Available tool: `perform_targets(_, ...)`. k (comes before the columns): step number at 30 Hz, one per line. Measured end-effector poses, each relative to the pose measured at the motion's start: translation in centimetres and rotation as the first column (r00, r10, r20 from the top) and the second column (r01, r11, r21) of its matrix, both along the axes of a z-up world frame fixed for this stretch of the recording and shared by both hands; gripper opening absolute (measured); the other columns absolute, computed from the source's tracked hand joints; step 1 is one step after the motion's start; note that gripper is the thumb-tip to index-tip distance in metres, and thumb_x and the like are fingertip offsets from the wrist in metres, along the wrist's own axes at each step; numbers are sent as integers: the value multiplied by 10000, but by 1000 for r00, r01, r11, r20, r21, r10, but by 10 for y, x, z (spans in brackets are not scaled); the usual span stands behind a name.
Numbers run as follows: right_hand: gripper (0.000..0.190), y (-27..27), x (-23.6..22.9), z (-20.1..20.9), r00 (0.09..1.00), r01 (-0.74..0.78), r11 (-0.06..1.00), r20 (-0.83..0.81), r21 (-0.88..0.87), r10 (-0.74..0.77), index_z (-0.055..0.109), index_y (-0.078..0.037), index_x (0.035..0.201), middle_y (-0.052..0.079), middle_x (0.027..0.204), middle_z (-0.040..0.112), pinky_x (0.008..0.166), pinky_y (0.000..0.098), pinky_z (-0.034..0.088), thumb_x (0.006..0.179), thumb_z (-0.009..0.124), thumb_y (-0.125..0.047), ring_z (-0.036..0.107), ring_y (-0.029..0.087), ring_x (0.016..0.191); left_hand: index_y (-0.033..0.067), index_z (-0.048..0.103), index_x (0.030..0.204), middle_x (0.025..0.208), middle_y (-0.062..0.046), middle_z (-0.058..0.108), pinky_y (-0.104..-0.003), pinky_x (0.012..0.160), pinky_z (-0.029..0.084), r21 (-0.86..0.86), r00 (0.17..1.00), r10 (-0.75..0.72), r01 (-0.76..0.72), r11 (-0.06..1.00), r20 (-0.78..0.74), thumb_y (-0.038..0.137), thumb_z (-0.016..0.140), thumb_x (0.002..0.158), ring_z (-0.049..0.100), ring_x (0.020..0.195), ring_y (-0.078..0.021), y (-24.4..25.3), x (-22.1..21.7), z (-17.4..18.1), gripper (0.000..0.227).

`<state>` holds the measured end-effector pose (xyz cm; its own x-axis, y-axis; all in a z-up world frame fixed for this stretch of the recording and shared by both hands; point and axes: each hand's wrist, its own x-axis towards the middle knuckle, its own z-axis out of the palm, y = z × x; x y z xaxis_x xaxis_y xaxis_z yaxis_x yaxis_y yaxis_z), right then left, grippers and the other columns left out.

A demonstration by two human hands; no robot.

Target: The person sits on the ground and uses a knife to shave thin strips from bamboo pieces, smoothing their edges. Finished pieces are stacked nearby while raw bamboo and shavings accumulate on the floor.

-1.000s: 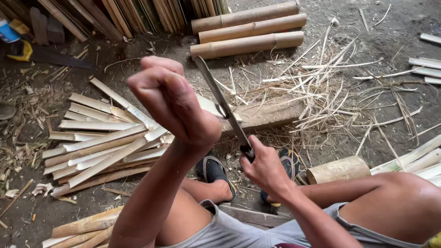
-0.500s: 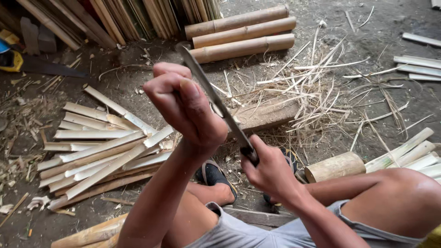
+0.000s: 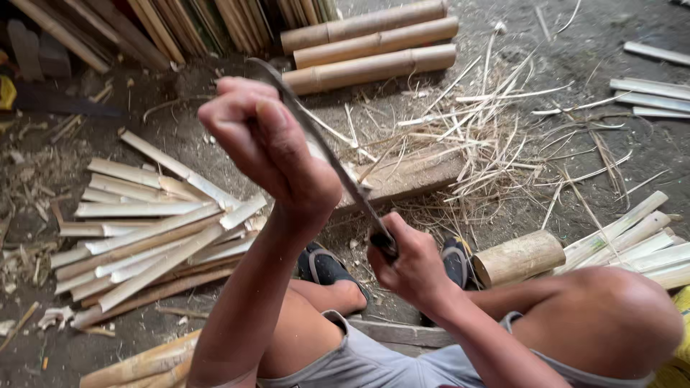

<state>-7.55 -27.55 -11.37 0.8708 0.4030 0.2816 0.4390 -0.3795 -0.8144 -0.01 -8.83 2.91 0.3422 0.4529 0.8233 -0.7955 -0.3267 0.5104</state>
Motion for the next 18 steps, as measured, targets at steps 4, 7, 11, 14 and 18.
perform_targets(4,211,11,47,-57,829,-55,828,-488,-558,-274,507,-23,1035,200,761,679,504,474,572,893,647,-92,700,358,621,65,373,1065,932,-66,438,-255,670,307,-6,998,31,-31,999,-48,186,422,1155,347,745,-96,-13,-9,9,159)
perform_targets(7,265,-1,65,-79,951,-44,871,-289,-489,-114,585,-34,985,299,728,671,648,536,481,815,772,-114,631,477,686,76,373,1067,895,-53,429,-287,706,331,62,997,72,-73,995,17,191,426,1144,373,772,-107,-18,-2,20,149)
perform_targets(11,227,-19,40,-111,916,-26,961,-391,-274,-87,552,-42,1059,273,697,670,610,484,521,908,675,-159,666,408,616,74,395,1082,872,-54,438,-277,661,325,-13,998,53,-53,999,-25,198,415,1158,398,764,-116,-11,3,8,147)
perform_targets(14,225,-13,42,-154,951,2,984,-305,-177,-57,544,-29,1029,241,792,675,598,479,577,894,661,-166,686,408,654,57,419,1044,807,-35,423,-264,636,321,-79,993,52,-60,995,-106,201,384,1148,370,676,-105,-1,3,5,181)
perform_targets(18,382,-19,65,-223,919,-1,821,-325,-571,-225,556,-17,1125,298,860,699,762,562,556,844,706,-227,673,481,820,33,445,1029,746,-21,393,-253,595,289,-166,984,-3,-27,986,-179,181,358,1185,328,616,-102,13,-13,11,232)
